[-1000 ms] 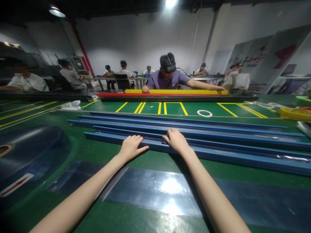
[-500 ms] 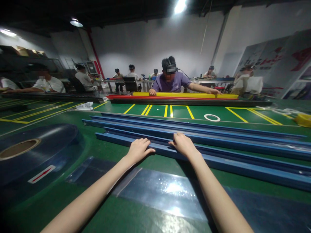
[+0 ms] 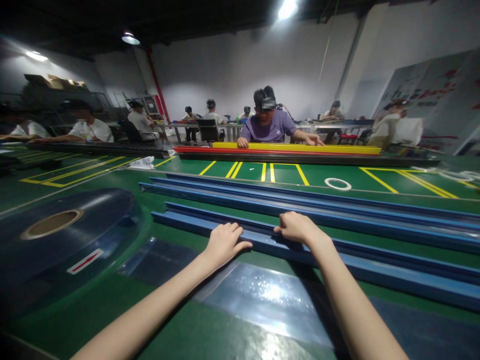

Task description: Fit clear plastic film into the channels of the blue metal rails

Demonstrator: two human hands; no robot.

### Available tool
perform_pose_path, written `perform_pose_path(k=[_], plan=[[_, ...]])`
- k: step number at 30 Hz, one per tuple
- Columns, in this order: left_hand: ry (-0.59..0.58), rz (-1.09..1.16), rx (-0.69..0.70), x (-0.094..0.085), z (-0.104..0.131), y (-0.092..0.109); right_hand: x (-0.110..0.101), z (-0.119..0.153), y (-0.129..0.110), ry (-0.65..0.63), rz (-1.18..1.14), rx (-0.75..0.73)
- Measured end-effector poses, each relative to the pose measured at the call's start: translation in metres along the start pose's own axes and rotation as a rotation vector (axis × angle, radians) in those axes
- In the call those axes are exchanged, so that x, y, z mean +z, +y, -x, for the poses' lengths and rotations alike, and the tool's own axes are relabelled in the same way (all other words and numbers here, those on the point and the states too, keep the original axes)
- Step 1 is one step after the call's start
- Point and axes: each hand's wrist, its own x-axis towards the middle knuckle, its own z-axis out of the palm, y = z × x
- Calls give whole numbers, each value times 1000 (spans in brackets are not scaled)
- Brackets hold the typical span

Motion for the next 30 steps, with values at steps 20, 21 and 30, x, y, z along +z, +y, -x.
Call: perform_pose_path(k=[20,21,30], plan=[[-42,-38,36,-11,15,-53,14,-6,-26,146,88,-89],[-39,-42,35,-10,15,-54,16,-7,-27,151,96,-82],[-17,-22,30,-9,15,-52,20,-9,-26,150,98,-74]])
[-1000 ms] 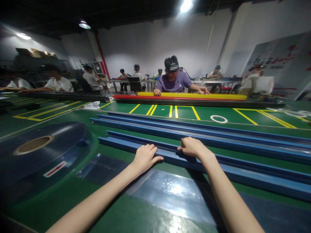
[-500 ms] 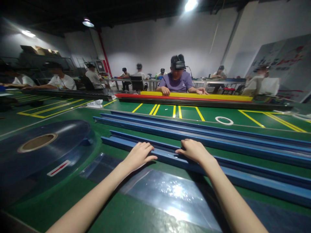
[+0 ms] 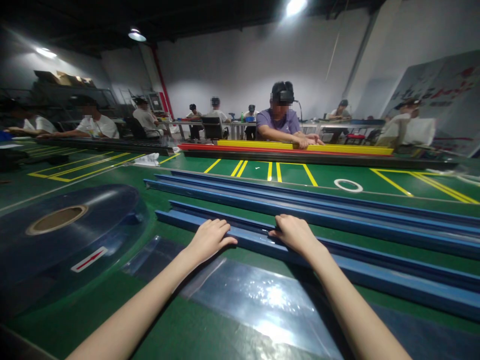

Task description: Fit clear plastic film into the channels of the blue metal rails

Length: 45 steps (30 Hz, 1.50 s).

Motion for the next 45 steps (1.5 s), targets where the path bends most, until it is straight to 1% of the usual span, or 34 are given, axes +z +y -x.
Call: perform_pose_path(k=[12,24,38,45], plan=[[-16,13,-11,0,0,1,-1,0,2,-2,21,-59],[-36,12,3,2,0,-1,-2,1,3,-17,14,-80],[-69,-5,5,-2,1,-1,-1,2,4,0,-8,-65],[-103,-3,-30,-6,0,-5,-1,3,1,-4,-8,-47]])
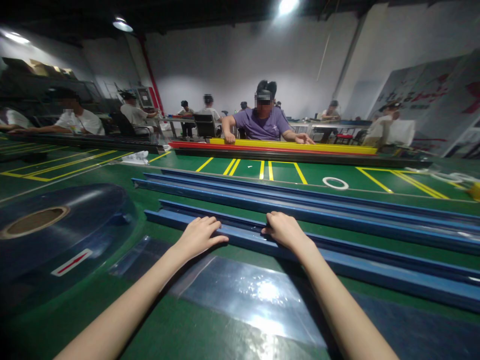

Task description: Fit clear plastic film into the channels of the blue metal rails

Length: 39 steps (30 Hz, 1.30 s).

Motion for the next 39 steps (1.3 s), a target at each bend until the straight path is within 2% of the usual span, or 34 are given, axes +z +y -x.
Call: perform_pose_path(k=[7,13,19,26,35,39], plan=[[16,-37,-26,0,1,1,-4,2,-10,50,14,-14],[25,-51,-28,1,0,3,-1,2,-33,147,-151,-191],[24,-41,-8,2,-1,0,6,0,-40,173,-156,-186],[23,4,19,2,1,0,4,1,-35,141,-252,-195],[-65,87,17,-9,1,8,-4,5,-29,49,-390,-208],[-136,180,35,-15,-4,3,-2,5,-26,30,-414,-191]])
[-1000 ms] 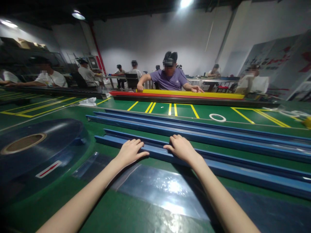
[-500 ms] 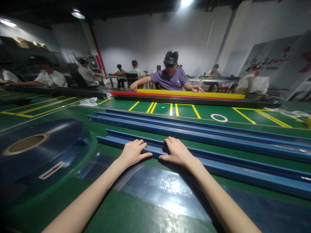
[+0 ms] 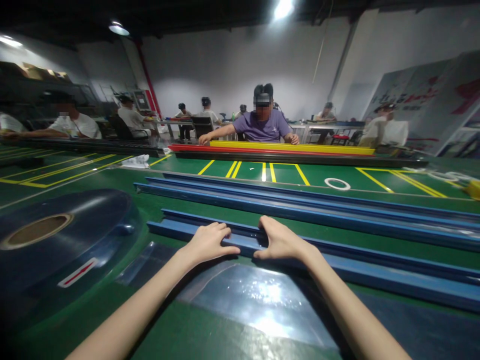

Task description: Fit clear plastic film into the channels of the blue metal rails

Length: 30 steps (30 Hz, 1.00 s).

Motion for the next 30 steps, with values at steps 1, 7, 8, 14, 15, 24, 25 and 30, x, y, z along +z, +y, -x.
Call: perform_pose_path(k=[1,7,8,14,15,24,25,30], plan=[[-40,40,2,-3,-1,-3,1,0,0,0,-6,11],[-284,457,53,-22,-7,-36,3,0,-2,7,-12,103],[-307,486,43,-24,-8,-43,2,0,-2,6,-12,105],[-400,498,-82,-36,-7,-74,3,2,-2,13,-12,99],[-412,496,-106,-38,-6,-77,3,2,-1,15,-10,98],[-457,520,-201,-42,-5,-100,5,2,2,21,-20,80],[-458,521,-211,-43,-4,-102,5,2,2,20,-20,81],[-460,497,-268,-46,-2,-109,6,1,3,10,-23,98]])
